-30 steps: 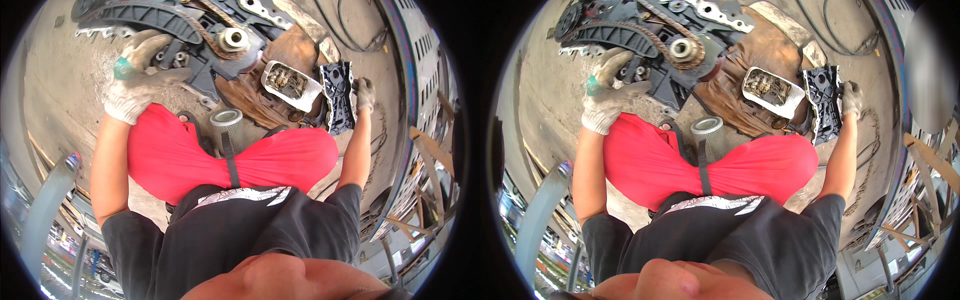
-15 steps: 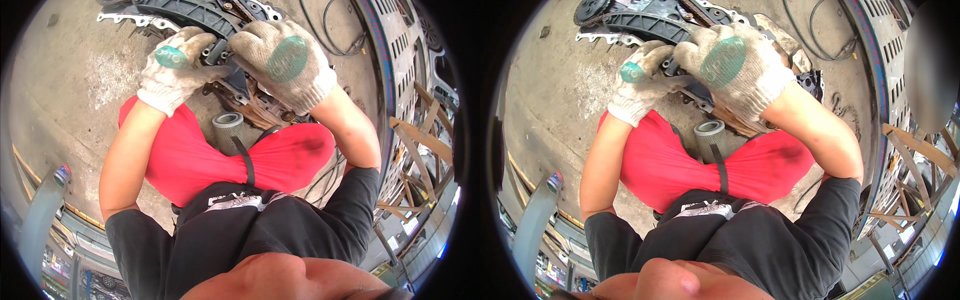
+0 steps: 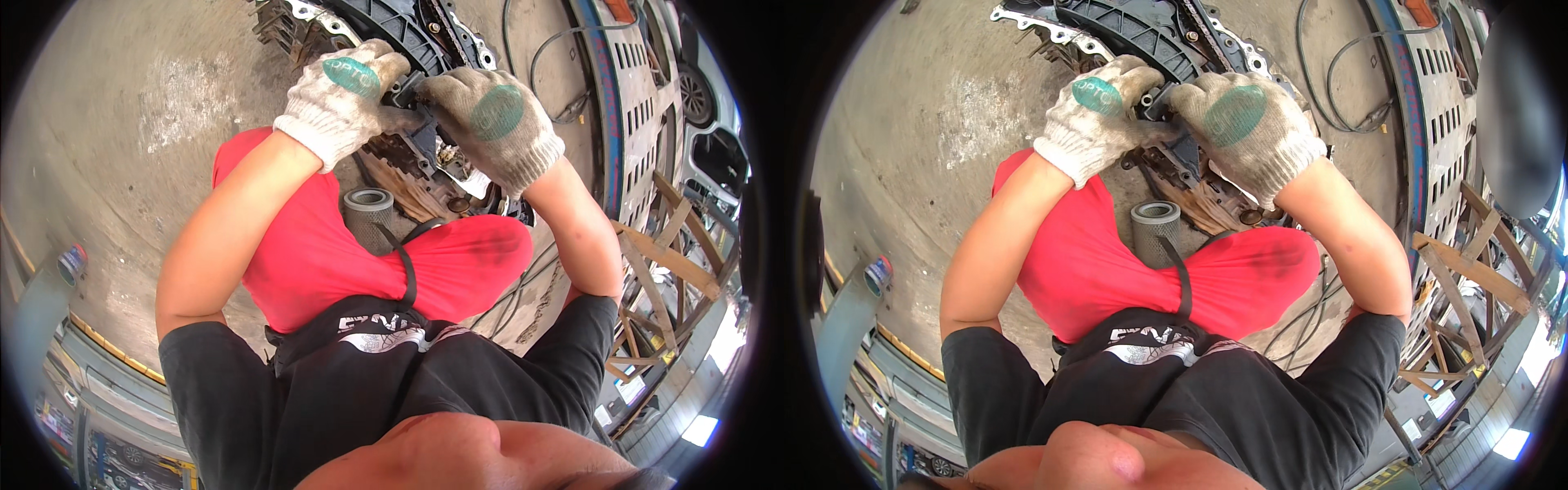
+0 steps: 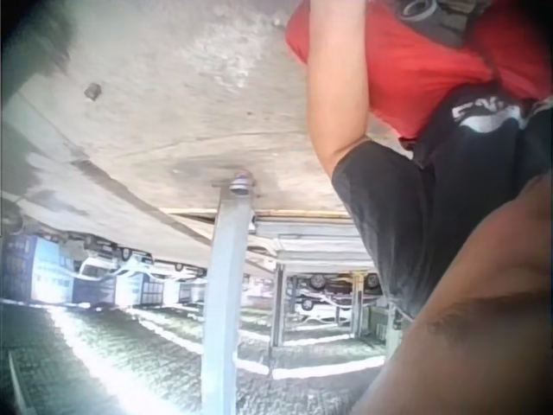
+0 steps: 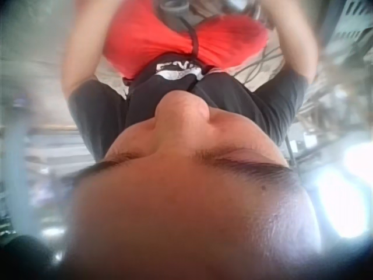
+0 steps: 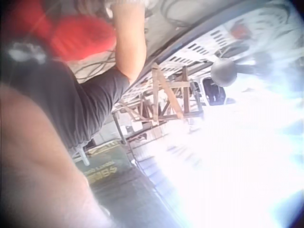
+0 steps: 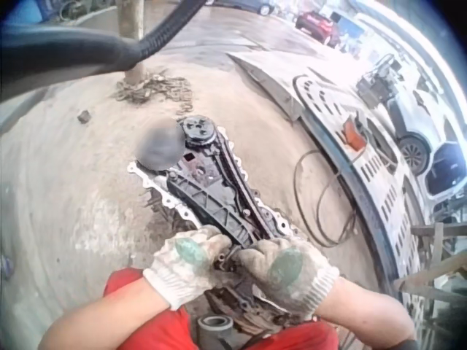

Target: The person sits on the floor and assembles a car engine block. They place a timing chain onto the engine, insert and tighten bolts by hand, and then fit a metal cover over the assembly, securing it with additional bolts.

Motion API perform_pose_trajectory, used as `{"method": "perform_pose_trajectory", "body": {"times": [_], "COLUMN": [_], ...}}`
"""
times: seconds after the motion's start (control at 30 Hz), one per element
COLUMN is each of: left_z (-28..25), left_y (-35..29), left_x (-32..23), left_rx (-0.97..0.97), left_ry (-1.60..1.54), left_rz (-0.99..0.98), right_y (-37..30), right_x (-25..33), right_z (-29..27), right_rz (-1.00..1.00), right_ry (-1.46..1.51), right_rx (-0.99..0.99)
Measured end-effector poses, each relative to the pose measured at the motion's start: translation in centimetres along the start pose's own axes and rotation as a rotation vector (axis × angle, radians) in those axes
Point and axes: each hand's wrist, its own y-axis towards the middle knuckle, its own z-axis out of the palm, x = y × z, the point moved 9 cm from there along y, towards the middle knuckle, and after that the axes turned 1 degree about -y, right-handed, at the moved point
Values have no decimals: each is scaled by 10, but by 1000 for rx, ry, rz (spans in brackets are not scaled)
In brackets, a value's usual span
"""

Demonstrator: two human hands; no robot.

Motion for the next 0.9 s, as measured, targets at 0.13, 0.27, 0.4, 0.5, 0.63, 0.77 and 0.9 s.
{"method": "perform_pose_trajectory", "body": {"times": [0.13,0.27,0.4,0.5,0.63,0.77,0.9], "left_z": [-1,0,-1,1,3,3,4], "left_y": [-1,-1,-2,-1,-1,0,-1], "left_x": [-2,-1,-6,-5,-6,-6,-2], "left_rx": [-34,-67,-82,-84,-40,-37,2], "left_ry": [28,2,47,63,79,99,70], "left_rz": [34,61,54,47,33,35,-14], "right_y": [10,16,14,12,15,17,14], "right_x": [6,6,7,4,1,0,3], "right_z": [-4,-2,4,7,12,11,-2], "right_rz": [-13,-1,24,45,101,173,154], "right_ry": [-76,-168,-264,-235,-218,-199,-193], "right_rx": [13,27,56,52,77,156,107]}}
